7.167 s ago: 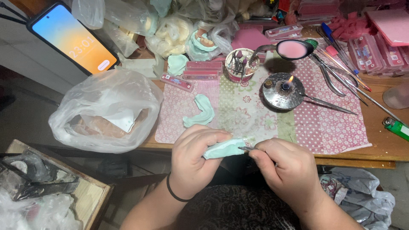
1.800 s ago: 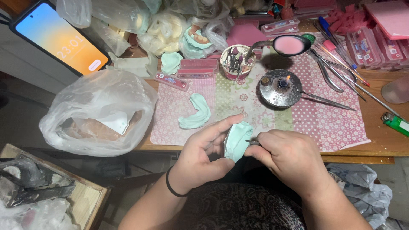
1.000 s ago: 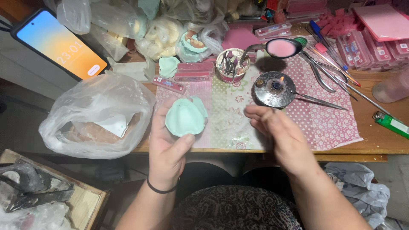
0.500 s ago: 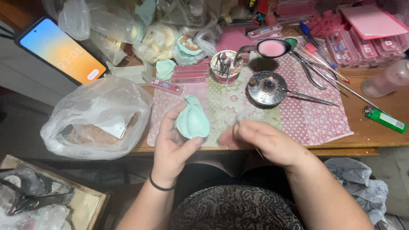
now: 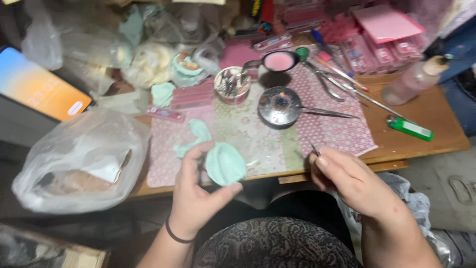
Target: The person uses a metal tool to trim and shape a light blue dental mold. They then pick up a pink material, smooth it over a heated metal surface, and press it onto the blue mold. Finally, they apply liquid from a bottle to the pink material and smooth it with their fingers.
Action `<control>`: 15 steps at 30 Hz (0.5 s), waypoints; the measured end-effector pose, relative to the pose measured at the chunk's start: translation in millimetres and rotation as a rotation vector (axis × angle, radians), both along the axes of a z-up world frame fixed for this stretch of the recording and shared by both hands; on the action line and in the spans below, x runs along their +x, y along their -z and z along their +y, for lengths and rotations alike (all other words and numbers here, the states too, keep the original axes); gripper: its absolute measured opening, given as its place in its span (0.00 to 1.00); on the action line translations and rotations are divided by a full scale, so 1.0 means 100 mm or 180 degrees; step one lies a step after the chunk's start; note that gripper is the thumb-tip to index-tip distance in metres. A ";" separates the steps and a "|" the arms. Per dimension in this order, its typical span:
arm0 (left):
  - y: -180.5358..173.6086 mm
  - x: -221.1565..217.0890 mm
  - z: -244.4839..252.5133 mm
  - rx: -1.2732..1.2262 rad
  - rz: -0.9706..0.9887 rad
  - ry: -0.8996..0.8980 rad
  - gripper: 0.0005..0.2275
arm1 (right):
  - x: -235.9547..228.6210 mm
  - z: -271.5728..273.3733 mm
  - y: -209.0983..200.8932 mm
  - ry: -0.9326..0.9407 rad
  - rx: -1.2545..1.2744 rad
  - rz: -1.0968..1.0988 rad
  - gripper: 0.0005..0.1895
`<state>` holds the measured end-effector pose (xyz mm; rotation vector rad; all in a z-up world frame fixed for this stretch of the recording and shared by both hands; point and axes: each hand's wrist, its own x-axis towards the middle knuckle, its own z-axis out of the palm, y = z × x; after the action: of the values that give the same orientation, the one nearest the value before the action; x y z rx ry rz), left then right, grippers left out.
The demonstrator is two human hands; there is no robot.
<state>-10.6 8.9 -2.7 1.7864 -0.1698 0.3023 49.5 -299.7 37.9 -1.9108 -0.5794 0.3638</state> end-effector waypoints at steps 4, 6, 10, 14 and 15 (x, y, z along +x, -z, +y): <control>-0.13 0.24 -0.24 0.1432 -0.0286 0.0131 0.34 | 0.15 -0.15 -0.01 0.1497 -0.1888 -0.0153 0.15; -0.09 0.35 -0.36 0.1977 -0.0467 0.0334 0.33 | 0.26 -0.26 -0.01 0.2118 -0.1855 -0.0622 0.16; -0.04 0.46 -0.50 0.2229 -0.0184 0.0349 0.35 | 0.70 -0.56 0.41 0.1795 -0.1817 -0.2307 0.26; -0.05 0.50 -0.47 0.2477 -0.0057 0.0180 0.36 | 0.99 -0.58 0.52 0.1271 -0.1702 -0.2431 0.29; -0.05 0.51 -0.44 0.2601 -0.0140 0.0053 0.34 | 1.05 -0.58 0.56 0.1167 -0.1638 -0.2546 0.28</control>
<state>40.0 -35.5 2.1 2.5840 -0.3778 0.2789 154.8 -358.0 -17.8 -2.6000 -0.6600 -0.5769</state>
